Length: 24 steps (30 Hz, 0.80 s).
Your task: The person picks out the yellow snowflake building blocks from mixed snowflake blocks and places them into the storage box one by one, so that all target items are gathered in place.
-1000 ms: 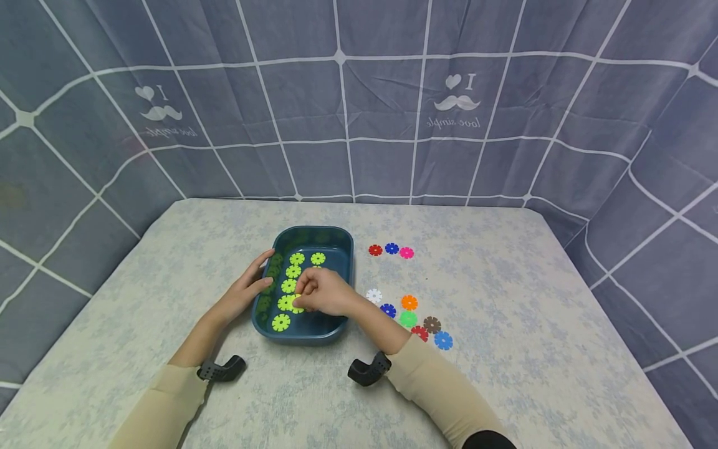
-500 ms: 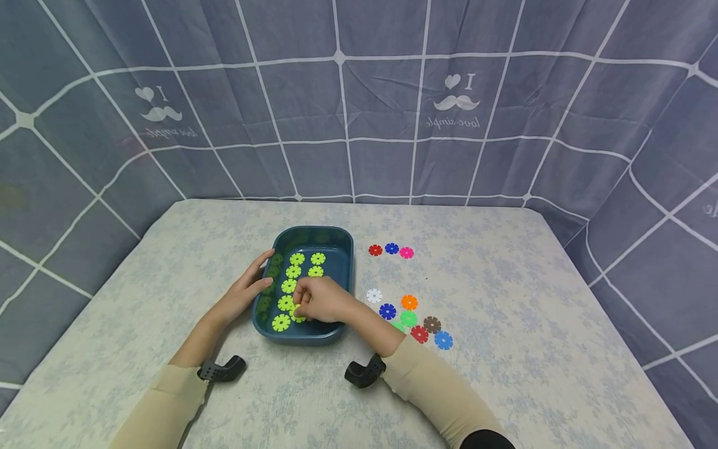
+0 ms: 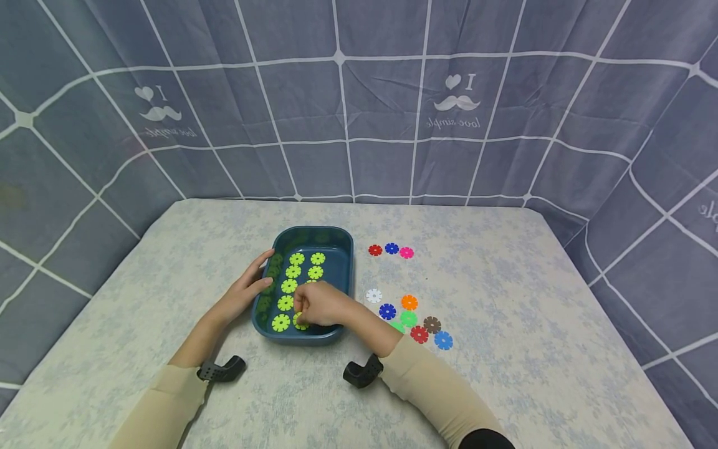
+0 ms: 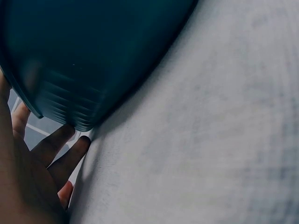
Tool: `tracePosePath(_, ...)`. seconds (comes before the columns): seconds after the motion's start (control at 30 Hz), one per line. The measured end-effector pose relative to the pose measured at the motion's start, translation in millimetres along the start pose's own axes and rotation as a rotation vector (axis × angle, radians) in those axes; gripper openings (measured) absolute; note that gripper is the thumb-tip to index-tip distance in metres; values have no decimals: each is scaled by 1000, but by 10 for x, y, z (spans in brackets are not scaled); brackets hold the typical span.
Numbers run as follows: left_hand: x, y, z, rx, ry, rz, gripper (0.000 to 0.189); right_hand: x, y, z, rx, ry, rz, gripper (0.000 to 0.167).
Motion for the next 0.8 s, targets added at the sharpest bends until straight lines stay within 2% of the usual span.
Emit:
tracePosePath(0.47, -4, 2, 1, -10, -13, 4, 62, 1, -62, 2, -54, -24, 90, 16)
tracePosePath(0.8, -6, 1, -1, -11, -1, 8, 61, -3, -57, -5, -18, -36, 176, 17)
Point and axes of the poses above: each hand's wrist, its own z-axis away from the middle knuckle, its own y-axis out of the back of the hand, x = y × z, the point moved 8 cm from there along -z, towards the middle knuckle
